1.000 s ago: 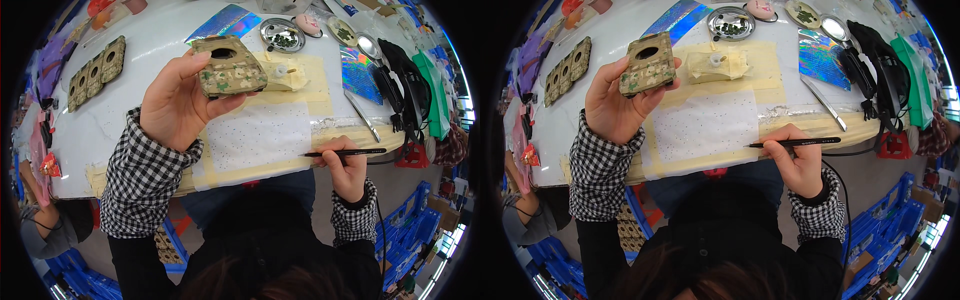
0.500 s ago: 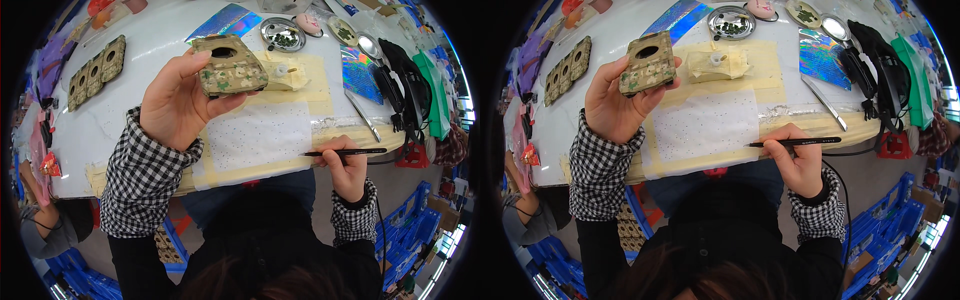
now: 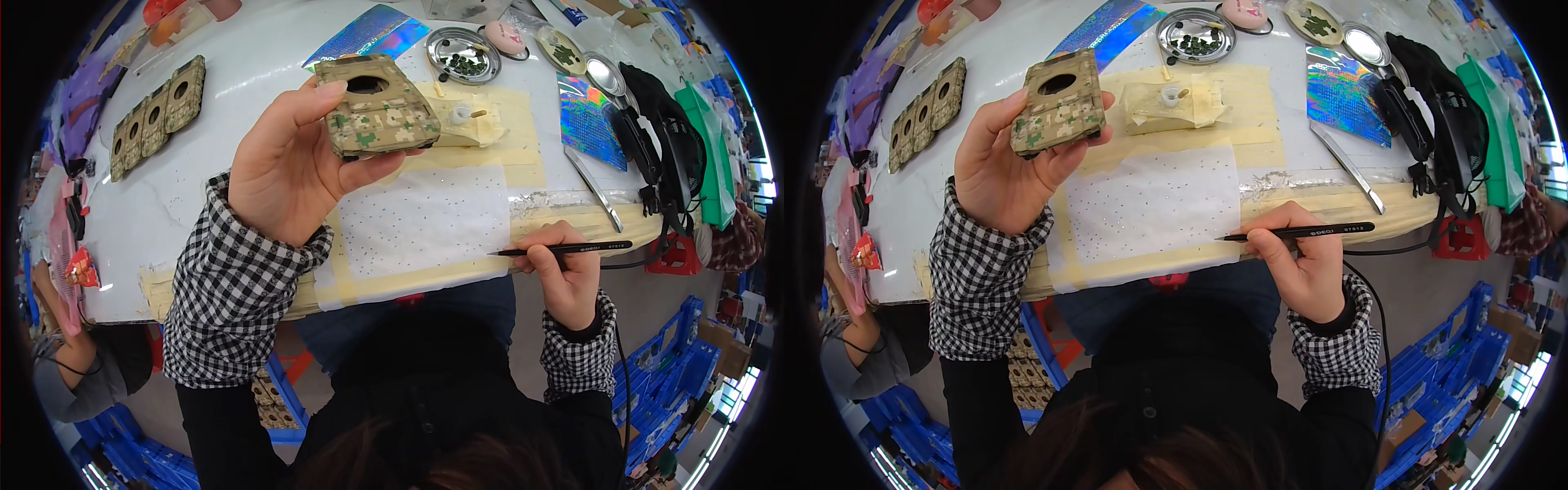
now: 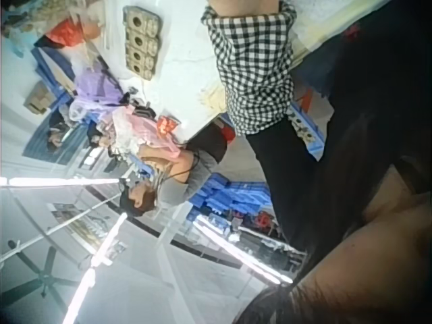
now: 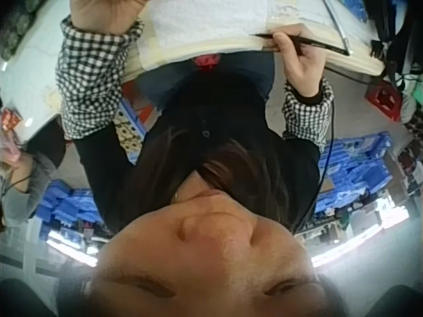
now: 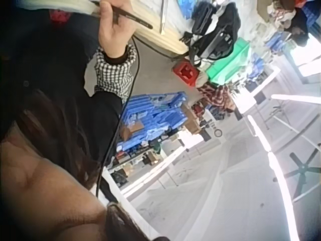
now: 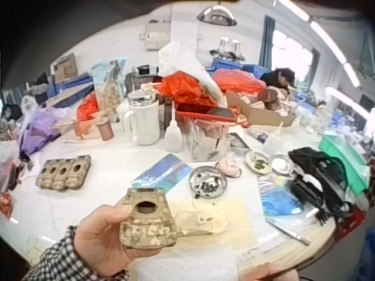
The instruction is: Assemble and detail small plastic toy parts using tweezers and a marker.
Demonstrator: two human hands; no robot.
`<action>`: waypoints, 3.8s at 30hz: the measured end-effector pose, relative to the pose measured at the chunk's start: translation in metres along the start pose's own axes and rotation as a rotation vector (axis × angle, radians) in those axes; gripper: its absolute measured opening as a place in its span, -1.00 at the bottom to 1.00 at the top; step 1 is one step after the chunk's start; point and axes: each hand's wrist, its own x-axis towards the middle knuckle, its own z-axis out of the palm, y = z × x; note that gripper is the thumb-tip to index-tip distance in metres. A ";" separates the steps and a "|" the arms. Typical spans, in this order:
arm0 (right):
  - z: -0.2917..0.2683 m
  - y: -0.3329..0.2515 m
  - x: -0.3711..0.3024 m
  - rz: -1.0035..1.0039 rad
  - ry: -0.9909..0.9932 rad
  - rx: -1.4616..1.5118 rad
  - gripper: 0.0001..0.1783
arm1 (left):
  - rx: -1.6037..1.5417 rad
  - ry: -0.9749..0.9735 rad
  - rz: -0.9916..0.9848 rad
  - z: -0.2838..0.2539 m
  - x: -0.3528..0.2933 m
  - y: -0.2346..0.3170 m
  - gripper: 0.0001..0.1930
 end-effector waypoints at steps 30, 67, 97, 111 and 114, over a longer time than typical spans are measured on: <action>0.000 -0.070 0.068 -0.638 0.065 0.118 -0.81 | 0.174 0.019 -0.084 0.013 -0.001 0.004 -0.41; 0.054 -0.064 0.116 -0.669 -0.137 0.097 -0.91 | -0.034 0.071 -0.041 0.008 -0.006 0.002 -0.34; 0.055 -0.065 0.115 -0.698 -0.134 0.028 -0.91 | 0.030 0.117 -0.065 0.011 -0.006 0.005 -0.24; 0.055 -0.066 0.115 -0.708 -0.139 0.027 -0.89 | 0.088 0.137 -0.054 0.014 -0.007 0.004 -0.28; 0.054 -0.064 0.114 -0.691 -0.149 0.057 -0.88 | 0.086 0.134 -0.054 0.015 -0.007 0.004 -0.28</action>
